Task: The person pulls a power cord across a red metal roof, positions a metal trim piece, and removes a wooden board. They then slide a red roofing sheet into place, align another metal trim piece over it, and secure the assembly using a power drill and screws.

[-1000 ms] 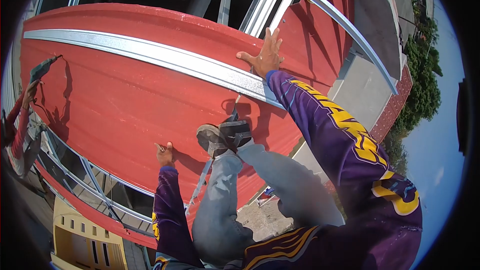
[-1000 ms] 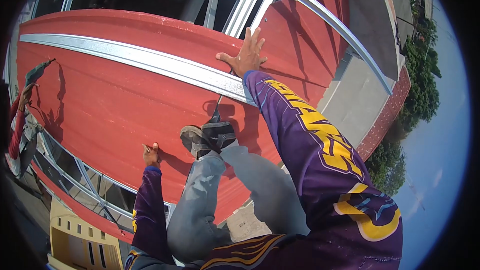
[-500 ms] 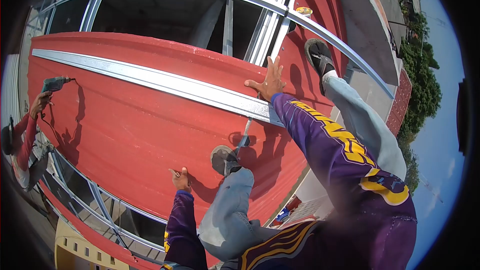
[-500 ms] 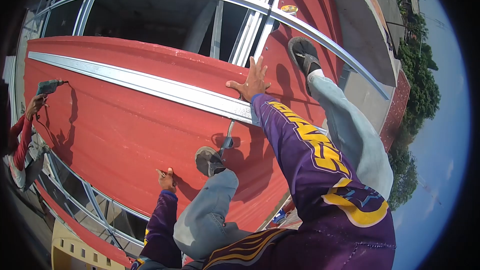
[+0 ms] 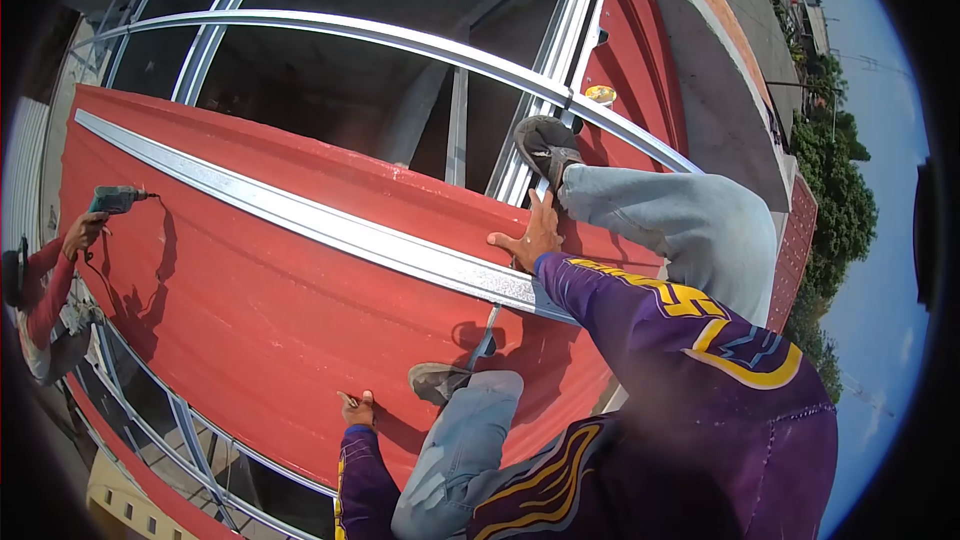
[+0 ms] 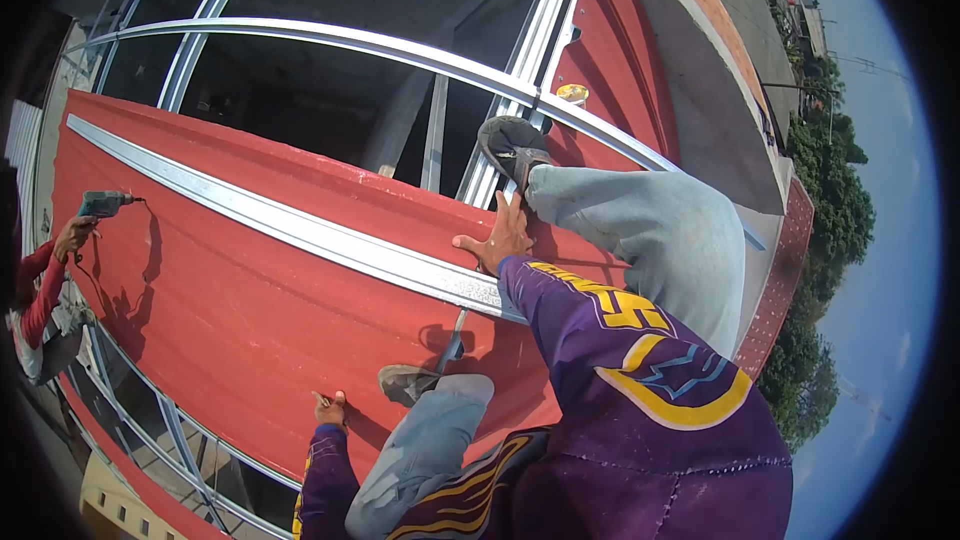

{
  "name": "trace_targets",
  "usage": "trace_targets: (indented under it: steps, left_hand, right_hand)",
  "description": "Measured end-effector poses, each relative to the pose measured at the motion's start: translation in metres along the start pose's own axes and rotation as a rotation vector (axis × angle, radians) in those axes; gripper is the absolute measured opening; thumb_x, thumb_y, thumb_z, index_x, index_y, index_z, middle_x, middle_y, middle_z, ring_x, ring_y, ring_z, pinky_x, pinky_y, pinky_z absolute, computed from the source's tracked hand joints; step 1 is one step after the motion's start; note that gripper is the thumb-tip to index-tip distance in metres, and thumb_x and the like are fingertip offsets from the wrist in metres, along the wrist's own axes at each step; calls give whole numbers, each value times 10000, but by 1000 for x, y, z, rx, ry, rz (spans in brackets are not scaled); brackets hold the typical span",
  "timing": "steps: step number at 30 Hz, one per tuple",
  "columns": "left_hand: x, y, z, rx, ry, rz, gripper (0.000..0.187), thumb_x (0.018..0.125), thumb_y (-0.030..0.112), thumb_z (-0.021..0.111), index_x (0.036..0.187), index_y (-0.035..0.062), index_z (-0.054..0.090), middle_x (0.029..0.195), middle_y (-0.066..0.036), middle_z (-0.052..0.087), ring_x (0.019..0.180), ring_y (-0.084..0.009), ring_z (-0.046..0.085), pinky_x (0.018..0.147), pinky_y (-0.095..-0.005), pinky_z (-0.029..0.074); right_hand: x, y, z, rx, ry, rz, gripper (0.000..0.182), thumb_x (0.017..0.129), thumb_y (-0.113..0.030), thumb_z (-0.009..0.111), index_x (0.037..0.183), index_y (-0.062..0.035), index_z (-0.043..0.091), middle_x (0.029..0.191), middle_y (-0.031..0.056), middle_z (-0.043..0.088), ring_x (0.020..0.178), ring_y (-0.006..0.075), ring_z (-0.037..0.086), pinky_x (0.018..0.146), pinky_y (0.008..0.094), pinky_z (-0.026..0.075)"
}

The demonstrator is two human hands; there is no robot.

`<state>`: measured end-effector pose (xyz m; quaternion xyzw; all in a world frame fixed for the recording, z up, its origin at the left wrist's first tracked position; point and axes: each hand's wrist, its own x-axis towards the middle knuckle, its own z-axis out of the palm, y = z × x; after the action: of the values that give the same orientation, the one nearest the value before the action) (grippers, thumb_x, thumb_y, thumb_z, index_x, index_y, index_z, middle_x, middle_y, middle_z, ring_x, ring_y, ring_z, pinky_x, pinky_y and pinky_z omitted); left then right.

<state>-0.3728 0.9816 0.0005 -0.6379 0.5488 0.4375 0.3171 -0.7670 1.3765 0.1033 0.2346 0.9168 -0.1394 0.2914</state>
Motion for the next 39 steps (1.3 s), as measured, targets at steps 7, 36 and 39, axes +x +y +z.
trace_targets:
  steps: [7,36,39]
  left_hand:
    - [3,17,-3,31,-14,-52,906,818,177,792,1516,32,233,1016,-46,591,802,-148,545,770,-266,482]
    - [-144,234,219,-146,616,261,716,800,469,711,1328,30,506,1083,-191,681,909,-361,684,784,-461,528]
    - [-136,222,223,-161,578,246,714,788,432,735,1328,22,512,1094,-183,679,872,-330,696,749,-436,542]
  right_hand:
    - [-2,-4,-5,-40,12,7,1224,591,-600,831,1520,-138,181,1587,144,95,1398,412,239,1038,640,333]
    - [66,-169,73,-613,-156,-1094,760,846,-601,585,1460,-213,361,1541,238,154,1354,403,290,997,617,360]
    - [66,-167,75,-585,-108,-1137,750,842,-582,588,1452,-201,375,1522,264,193,1322,416,327,993,567,374]
